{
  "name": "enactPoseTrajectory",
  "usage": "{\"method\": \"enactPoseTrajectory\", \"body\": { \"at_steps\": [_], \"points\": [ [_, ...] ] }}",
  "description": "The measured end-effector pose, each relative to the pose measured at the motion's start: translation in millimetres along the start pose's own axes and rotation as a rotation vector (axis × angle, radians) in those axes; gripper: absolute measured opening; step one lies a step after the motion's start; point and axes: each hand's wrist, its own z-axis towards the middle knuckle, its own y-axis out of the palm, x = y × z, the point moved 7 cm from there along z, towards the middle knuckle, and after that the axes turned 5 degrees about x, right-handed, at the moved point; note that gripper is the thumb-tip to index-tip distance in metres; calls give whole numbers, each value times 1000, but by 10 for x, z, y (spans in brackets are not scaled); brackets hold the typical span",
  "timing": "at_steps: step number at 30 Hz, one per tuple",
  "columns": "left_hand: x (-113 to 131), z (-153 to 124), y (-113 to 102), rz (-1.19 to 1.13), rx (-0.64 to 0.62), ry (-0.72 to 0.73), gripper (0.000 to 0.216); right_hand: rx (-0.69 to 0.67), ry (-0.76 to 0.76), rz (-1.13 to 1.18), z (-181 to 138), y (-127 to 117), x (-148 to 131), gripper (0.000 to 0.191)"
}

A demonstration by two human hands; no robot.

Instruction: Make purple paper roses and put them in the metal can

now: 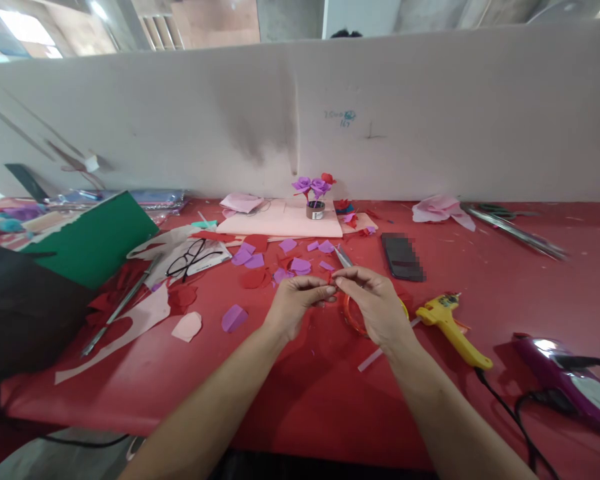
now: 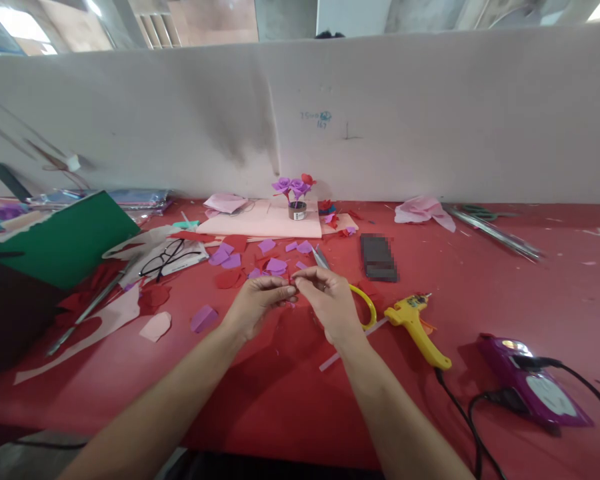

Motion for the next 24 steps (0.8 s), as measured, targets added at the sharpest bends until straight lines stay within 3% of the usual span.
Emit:
{"method": "enactPoseTrajectory", "body": {
  "at_steps": [7,14,19,24],
  "points": [
    [81,-27,1,50,84,65,24,-9,-96,-151,-39,-8,-30,14],
    [128,-18,-39,104,143,154,14,-20,-120,-207,-17,-15,-21,10],
    [166,-16,-71,209,155,227,8,-27,-46,-121,-1,1,3,8],
    [190,-9,-53,241,141,208,7,-20,15,-72,31,-2,60,7]
  ]
}}
